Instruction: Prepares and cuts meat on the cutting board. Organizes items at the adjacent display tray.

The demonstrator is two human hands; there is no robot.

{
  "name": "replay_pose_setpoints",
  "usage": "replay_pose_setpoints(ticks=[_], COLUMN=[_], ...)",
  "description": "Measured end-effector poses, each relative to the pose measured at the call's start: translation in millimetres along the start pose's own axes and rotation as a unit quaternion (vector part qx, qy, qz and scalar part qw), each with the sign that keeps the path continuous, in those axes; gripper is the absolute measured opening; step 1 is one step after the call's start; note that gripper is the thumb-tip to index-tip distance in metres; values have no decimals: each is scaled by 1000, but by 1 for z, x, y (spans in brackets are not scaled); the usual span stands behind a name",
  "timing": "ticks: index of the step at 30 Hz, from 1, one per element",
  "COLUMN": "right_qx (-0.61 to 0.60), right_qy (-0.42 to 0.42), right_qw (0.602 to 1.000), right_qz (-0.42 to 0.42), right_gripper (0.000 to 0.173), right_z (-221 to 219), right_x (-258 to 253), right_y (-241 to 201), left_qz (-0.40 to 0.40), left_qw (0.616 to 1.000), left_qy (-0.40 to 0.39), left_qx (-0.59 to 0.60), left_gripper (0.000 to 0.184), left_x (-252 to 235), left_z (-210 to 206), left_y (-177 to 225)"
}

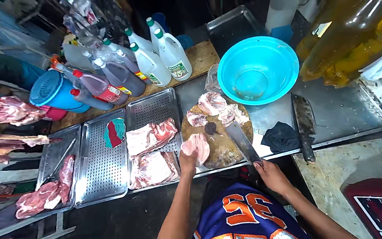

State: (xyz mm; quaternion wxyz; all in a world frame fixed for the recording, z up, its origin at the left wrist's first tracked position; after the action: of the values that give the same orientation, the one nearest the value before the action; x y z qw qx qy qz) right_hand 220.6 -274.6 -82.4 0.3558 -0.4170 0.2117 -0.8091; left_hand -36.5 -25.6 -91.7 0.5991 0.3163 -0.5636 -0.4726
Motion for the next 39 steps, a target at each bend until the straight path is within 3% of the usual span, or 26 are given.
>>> replay_pose_setpoints(ticks=[3,6,8,11,13,15,18,23,27,30,32,35,39], right_qx=[-28,-42,-4,52,61,64,84,115,88,72,63,19,-7], right_qy=[40,128,171,181,185,189,202,205,205,240,266,182,50], right_qw=[999,991,983,970,962,955,949,941,950,952,957,983,991], right_qz=[0,-17,-60,-155,-190,-221,-227,-242,-218,-174,-96,28,123], right_gripper=[40,41,40,38,38,40,42,47,48,43,39,35,33], right_z=[-2,-2,3,19,24,24,19,1,-7,-8,-7,-26,-74], right_x=[9,26,33,27,18,9,-17,-55,-64,-50,-33,-20,-58], right_y=[6,19,25,31,32,30,22,6,-6,-23,-57,-128,-186], left_qz=[31,100,165,209,123,4,-108,-87,-125,-136,-133,-106,-24], left_qw=[994,956,944,975,967,928,900,845,823,839,856,878,872], left_qy=[35,41,10,-61,-59,-26,-60,-197,-250,-247,-232,-203,-203], left_qx=[98,274,287,36,-214,-371,-419,-489,-495,-466,-442,-421,-444], left_gripper=[69,50,44,41,37,36,34,37,33,32,31,29,35], left_x=[8,26,42,59,50,34,6,-39,-45,-38,-29,-12,-8], left_z=[4,-12,-19,5,39,56,37,-17,-20,-5,4,11,9], left_y=[-8,0,-1,-7,-2,22,63,73,74,70,62,51,49])
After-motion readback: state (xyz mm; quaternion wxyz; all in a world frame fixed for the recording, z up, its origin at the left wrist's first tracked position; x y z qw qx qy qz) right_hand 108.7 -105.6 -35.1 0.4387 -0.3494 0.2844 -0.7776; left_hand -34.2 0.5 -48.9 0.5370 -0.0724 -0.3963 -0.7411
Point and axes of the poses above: each hand's wrist, its own x-axis away from the middle knuckle, its own z-axis out of the back of the hand, y = z × x, the point moved 3 cm from there along -x, towards the middle knuckle, and after that the axes turned 2 degrees about z, right-handed, at the moved point
